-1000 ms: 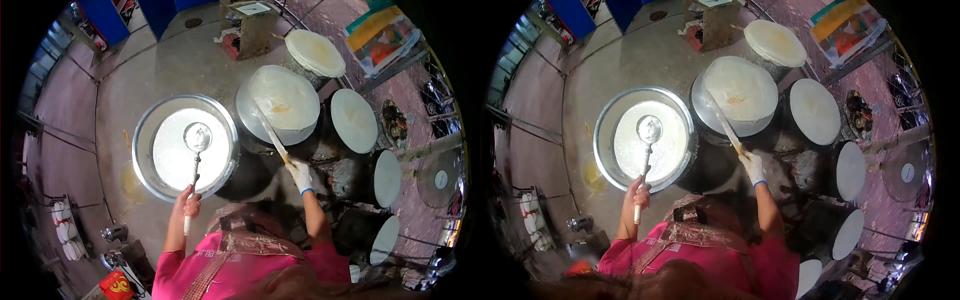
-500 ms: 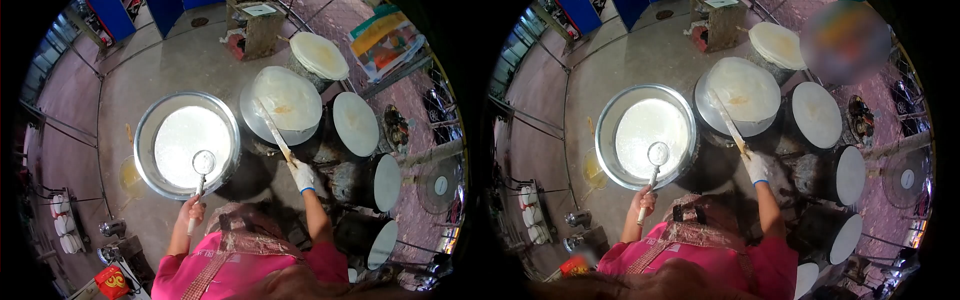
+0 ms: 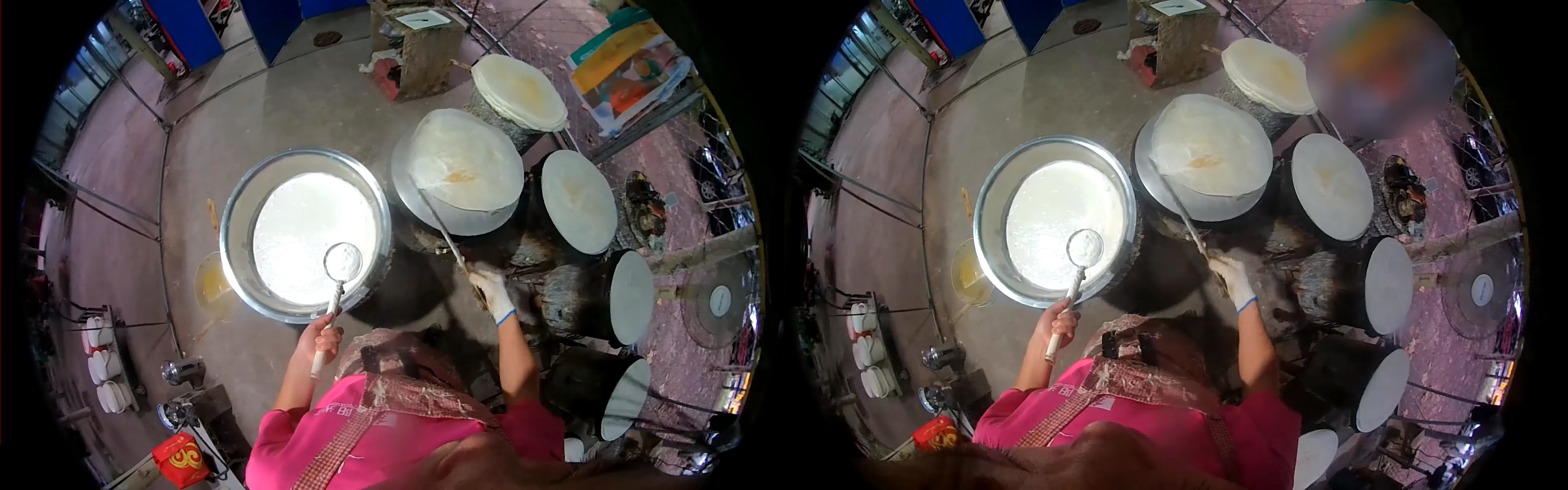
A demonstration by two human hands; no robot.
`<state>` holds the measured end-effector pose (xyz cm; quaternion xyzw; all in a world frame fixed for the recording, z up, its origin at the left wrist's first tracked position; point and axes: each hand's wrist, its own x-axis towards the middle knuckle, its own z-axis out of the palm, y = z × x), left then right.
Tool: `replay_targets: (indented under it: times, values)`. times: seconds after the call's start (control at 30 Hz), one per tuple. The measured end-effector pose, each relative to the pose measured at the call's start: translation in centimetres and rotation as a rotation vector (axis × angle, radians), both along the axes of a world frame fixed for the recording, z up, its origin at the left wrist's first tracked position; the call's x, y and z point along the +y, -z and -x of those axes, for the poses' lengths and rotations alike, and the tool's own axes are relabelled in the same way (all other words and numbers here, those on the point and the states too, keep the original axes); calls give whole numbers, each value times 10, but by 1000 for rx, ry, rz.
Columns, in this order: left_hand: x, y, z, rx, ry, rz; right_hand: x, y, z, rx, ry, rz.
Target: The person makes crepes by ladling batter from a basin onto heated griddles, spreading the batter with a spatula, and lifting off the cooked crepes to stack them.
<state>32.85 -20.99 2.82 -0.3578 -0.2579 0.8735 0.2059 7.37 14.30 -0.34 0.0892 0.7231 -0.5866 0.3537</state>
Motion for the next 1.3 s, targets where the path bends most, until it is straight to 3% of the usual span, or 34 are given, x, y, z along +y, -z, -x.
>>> replay_targets:
  times: [0.07, 0.2, 0.23, 0.27, 0.33, 0.4, 0.47, 0.6, 0.63, 0.7, 0.73, 0.77, 0.83, 0.87, 0.93, 1.1, 1.2, 1.23, 1.3]
  values:
    - [0, -2, 1, -23, 31, 7, 10, 8, -21, -129, 118, 128]
    - [3, -9, 4, -57, 128, 39, 41, 17, -71, -245, 11, 574]
    - [3, -7, 4, -46, 169, 61, 38, -2, -85, -217, 86, 362]
    - [4, -3, 9, -27, 223, 78, 33, -38, -93, -239, -6, 244]
    - [9, -10, 21, -14, 244, -11, 45, -50, -118, -15, -266, -61]
    - [16, -9, 38, -17, 259, -21, 81, -32, -151, 723, -480, -616]
    - [29, -21, 56, 27, 349, 12, 123, -41, -177, 417, -426, -910]
    - [63, -2, 70, 476, 481, 225, 215, -47, -233, 287, 246, -798]
    - [79, 0, 78, 363, 548, 506, 237, -31, -234, 287, 373, -807]
    - [120, 6, 103, 327, 526, 366, 271, -15, -220, 292, 573, -821]
    - [145, -1, 120, 181, 507, 197, 279, -22, -189, 303, 647, -828]
    - [168, 3, 135, 346, 484, -38, 294, -26, -166, 319, 715, -834]
    - [220, -6, 155, 273, 517, -118, 355, 22, -135, 613, 616, -907]
    - [237, 10, 160, 268, 567, -243, 353, -2, -110, 578, 700, -957]
    - [269, 13, 166, 124, 575, -156, 374, -18, -74, 364, 703, -954]
    - [313, 6, 166, 242, 549, -245, 412, -30, -46, 355, 401, -1277]
    - [317, -5, 185, 194, 557, -207, 417, -31, -62, 489, 281, -1300]
    - [314, -5, 181, 162, 562, -180, 418, -26, -74, 698, 285, -1290]
    - [309, -2, 193, 158, 616, -157, 414, -23, -83, 725, 280, -1255]
